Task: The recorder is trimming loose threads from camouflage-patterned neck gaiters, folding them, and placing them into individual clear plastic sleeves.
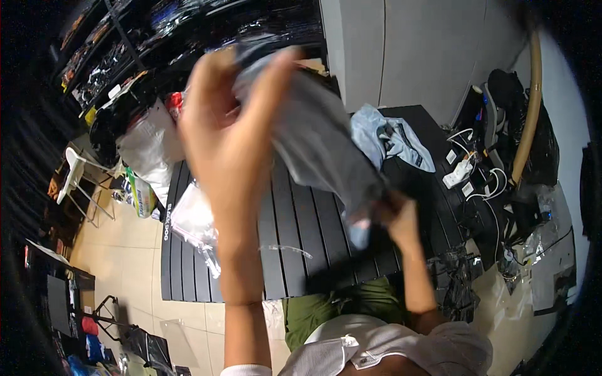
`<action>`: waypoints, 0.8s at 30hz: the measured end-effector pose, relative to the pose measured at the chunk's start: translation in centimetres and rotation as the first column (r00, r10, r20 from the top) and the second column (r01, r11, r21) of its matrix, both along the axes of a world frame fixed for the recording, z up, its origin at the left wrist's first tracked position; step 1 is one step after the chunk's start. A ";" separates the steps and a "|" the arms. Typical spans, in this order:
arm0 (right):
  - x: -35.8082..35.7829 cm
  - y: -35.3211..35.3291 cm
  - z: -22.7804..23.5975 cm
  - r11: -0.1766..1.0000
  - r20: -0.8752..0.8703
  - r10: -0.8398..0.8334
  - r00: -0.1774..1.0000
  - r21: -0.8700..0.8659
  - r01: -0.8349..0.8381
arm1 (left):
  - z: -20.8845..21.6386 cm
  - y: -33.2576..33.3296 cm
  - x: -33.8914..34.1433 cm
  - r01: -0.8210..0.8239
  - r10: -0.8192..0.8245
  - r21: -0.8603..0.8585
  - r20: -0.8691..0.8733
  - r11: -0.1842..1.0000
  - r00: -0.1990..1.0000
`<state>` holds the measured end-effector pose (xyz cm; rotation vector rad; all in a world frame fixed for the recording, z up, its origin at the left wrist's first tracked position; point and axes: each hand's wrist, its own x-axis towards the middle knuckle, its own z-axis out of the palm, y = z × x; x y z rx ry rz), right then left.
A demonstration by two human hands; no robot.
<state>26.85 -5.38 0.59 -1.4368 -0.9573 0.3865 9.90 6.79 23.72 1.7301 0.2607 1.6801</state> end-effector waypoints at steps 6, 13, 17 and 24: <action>7.6 -3.4 5.8 0.950 0.553 0.125 0.824 -0.305 0.061 | -12.9 1.4 -9.1 -0.220 0.071 -0.540 -0.283 0.812 0.957; 7.2 -4.8 -0.6 0.875 0.416 0.105 0.903 -0.470 0.115 | -30.3 -5.3 -12.7 -0.342 -0.156 -0.870 -0.416 0.355 0.896; 7.5 -5.1 -4.9 0.865 0.393 -0.016 0.920 -0.455 0.209 | -30.8 -6.8 -15.3 -0.429 -0.182 -0.751 -0.577 0.502 0.797; 7.6 -4.5 -8.0 0.773 0.685 -0.292 0.668 -0.243 0.587 | -29.1 -5.5 -13.9 -0.088 -0.318 -0.963 -0.169 0.254 0.933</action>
